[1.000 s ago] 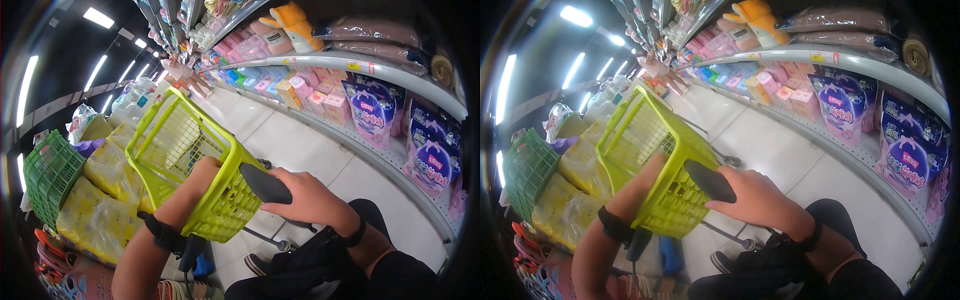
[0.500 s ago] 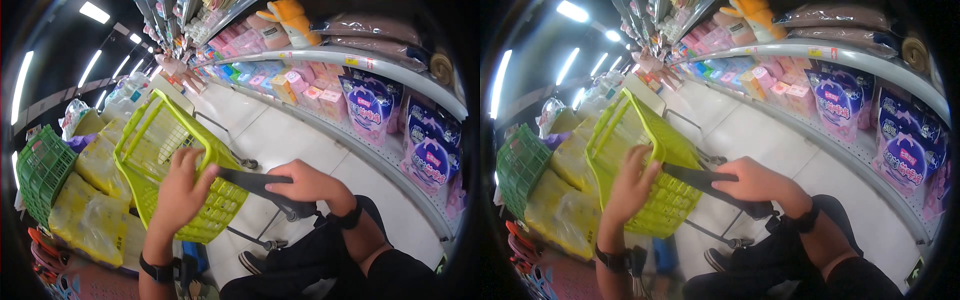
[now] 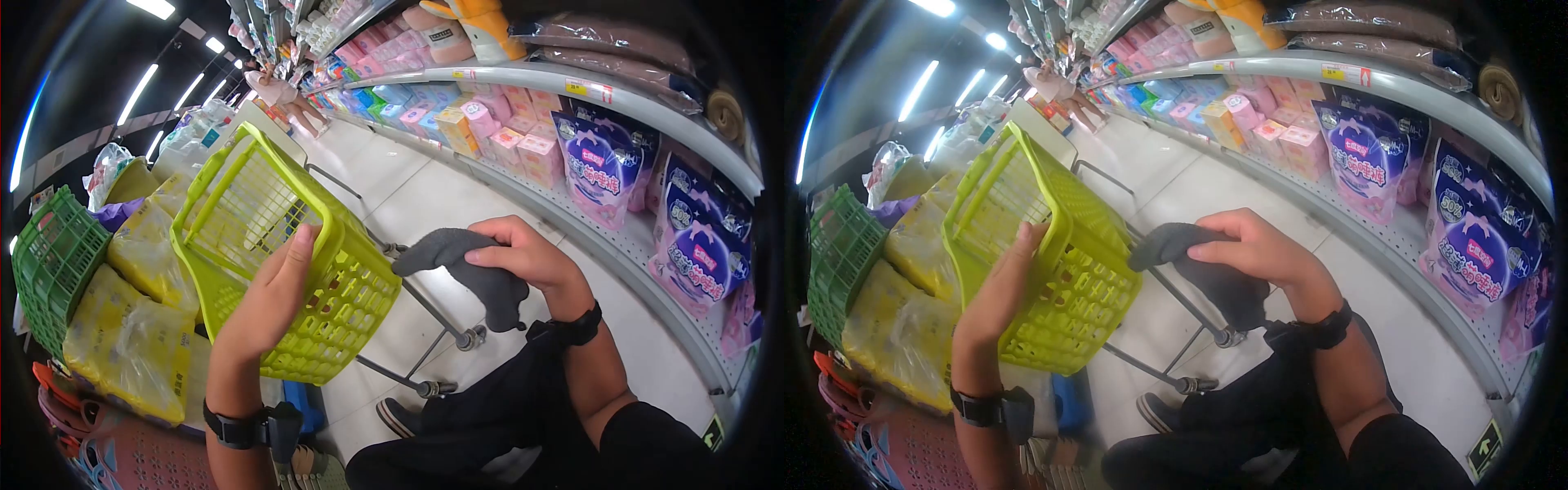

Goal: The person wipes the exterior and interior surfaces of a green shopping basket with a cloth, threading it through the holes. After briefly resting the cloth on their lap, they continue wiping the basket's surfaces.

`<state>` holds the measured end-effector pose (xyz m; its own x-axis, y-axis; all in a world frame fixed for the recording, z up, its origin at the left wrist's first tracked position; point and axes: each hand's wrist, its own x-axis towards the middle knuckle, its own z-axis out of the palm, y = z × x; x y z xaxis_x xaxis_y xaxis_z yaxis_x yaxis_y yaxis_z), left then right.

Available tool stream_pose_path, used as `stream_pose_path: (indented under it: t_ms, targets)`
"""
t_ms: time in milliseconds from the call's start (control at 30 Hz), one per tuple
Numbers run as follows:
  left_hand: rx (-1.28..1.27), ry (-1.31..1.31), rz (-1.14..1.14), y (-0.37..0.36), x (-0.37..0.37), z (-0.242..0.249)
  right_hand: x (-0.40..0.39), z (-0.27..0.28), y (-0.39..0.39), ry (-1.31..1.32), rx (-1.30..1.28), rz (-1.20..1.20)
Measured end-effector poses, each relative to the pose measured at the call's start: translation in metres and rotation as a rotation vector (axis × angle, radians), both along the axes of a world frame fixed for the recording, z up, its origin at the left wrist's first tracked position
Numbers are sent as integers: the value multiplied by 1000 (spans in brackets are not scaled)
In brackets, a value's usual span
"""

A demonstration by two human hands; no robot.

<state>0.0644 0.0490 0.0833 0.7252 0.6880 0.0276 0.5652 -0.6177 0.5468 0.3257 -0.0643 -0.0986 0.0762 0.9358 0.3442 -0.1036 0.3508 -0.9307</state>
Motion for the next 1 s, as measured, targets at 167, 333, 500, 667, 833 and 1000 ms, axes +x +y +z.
stream_pose_path:
  t_ms: [167,333,500,667,833,1000]
  targets:
    - [-221,-120,102,-7,4,5,-18,0,6,227,120,61]
    - [-309,-155,110,-12,4,8,-33,-5,18,337,90,191]
    - [-401,-192,68,-9,4,6,-55,-6,24,348,197,178]
    - [-450,-285,142,-13,11,4,-69,2,23,347,47,107]
    - [-525,-163,141,-13,12,9,-80,5,14,27,291,-205]
    - [-349,160,164,-14,27,45,-76,9,10,-168,591,-372]
